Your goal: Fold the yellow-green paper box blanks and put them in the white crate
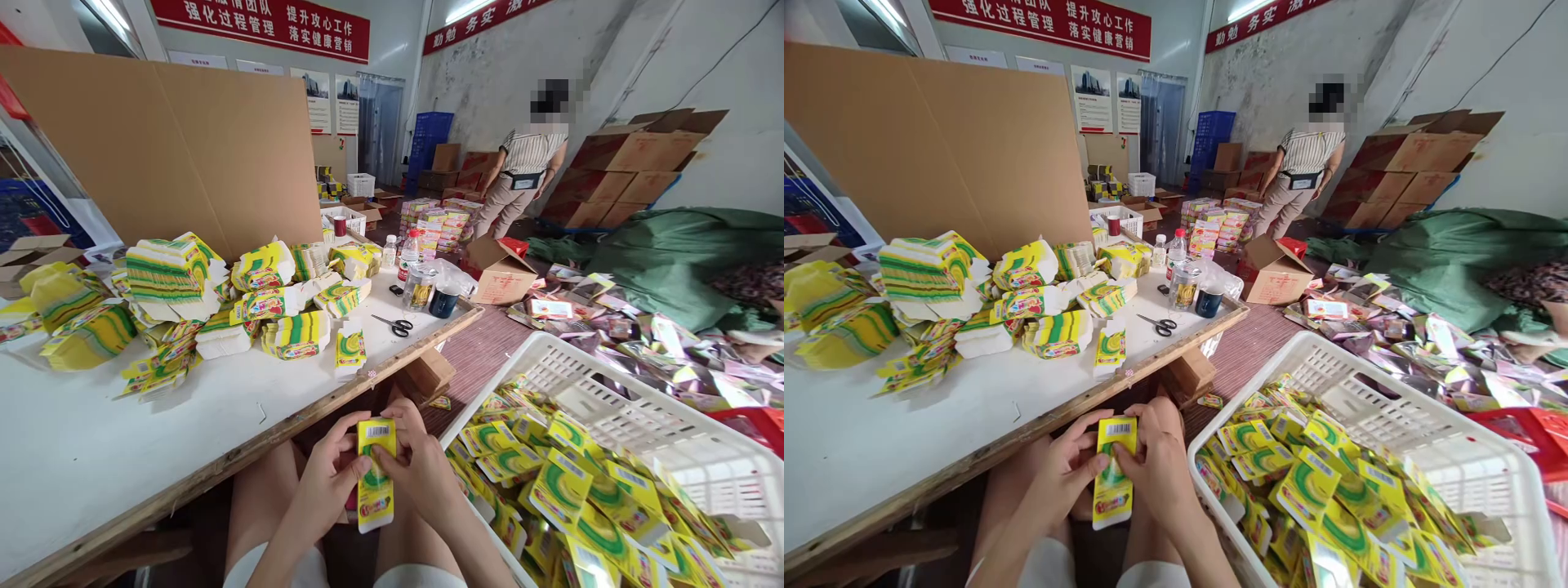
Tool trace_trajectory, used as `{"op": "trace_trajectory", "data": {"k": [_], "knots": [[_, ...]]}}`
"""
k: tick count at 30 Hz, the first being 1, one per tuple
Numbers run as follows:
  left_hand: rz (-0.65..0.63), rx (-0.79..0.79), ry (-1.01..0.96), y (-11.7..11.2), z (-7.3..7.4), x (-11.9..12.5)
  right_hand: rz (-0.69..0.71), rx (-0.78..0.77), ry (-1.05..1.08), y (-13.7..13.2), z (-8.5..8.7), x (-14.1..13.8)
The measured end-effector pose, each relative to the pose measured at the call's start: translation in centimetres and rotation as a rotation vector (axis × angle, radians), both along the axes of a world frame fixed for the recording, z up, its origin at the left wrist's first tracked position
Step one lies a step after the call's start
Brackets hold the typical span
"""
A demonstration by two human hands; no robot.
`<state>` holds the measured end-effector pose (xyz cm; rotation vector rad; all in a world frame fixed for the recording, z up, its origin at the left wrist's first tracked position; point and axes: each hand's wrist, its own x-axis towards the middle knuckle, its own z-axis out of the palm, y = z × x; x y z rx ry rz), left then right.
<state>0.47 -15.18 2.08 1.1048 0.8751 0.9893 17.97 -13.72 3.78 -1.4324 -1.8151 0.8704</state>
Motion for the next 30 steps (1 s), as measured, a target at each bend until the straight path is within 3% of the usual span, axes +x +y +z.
{"op": "trace_trajectory", "data": {"k": [6,11,19,27,30], "knots": [[0.008,-0.007,0.008,0.1,0.1,0.0,-0.059,0.049,-0.095,0.3,0.0,-0.1],[-0.002,-0.042,-0.036,0.3,1.2,-0.5,0.059,0.082,0.204,0.4,0.3,0.9],[-0.001,-0.028,-0.089,0.8,1.7,1.2,-0.071,-0.062,0.678,0.5,0.0,1.3],[0.037,0.228,0.181,2.2,2.2,5.0,-0.215,-0.031,0.733,-1.4,-1.0,2.8],[-0.018,0.323,0.269,4.1,1.8,5.6,-0.408,-0.004,0.785,-1.9,-2.2,4.3]]}}
